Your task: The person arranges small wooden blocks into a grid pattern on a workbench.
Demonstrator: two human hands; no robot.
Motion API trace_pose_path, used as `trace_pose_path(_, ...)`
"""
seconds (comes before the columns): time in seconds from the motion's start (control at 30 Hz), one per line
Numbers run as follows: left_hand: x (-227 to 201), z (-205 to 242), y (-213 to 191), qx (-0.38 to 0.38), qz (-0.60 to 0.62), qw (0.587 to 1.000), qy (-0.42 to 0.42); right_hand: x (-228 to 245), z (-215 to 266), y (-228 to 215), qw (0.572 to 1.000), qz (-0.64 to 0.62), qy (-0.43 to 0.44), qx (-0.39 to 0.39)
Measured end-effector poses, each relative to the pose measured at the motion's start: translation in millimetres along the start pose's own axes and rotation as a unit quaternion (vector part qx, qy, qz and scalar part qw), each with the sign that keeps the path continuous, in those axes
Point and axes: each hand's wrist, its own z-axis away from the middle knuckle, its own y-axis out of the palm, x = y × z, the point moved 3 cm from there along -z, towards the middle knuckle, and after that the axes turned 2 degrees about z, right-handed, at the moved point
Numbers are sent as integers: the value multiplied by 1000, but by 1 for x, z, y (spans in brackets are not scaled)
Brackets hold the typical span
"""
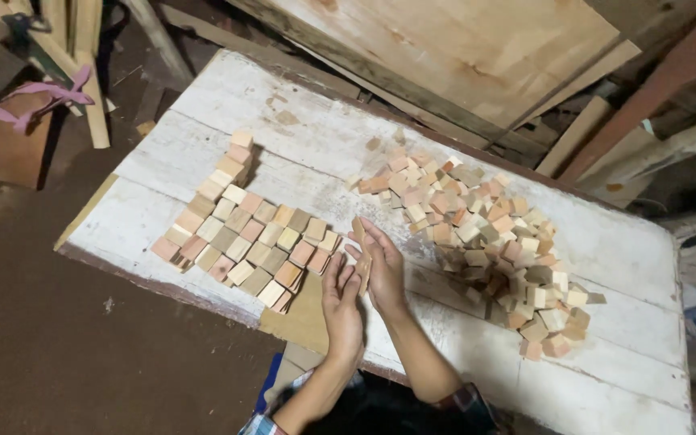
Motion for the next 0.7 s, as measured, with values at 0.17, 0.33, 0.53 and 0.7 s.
trace_pose_path(0.17,14,22,38,78,-37,995,-58,17,20,-83,991,-21,-46,-125)
trace_pose_path(0.33,66,33,88,219,-101,969,-54,60,61,-157,973,-77,-131,-175)
trace_pose_path(0.53,134,28,120,286,-227,929,-54,88,52,-186,935,164,-211,-234)
trace_pose_path(0.7,123,26,122,250,-277,927,-30,77,45,-192,954,100,-124,-255)
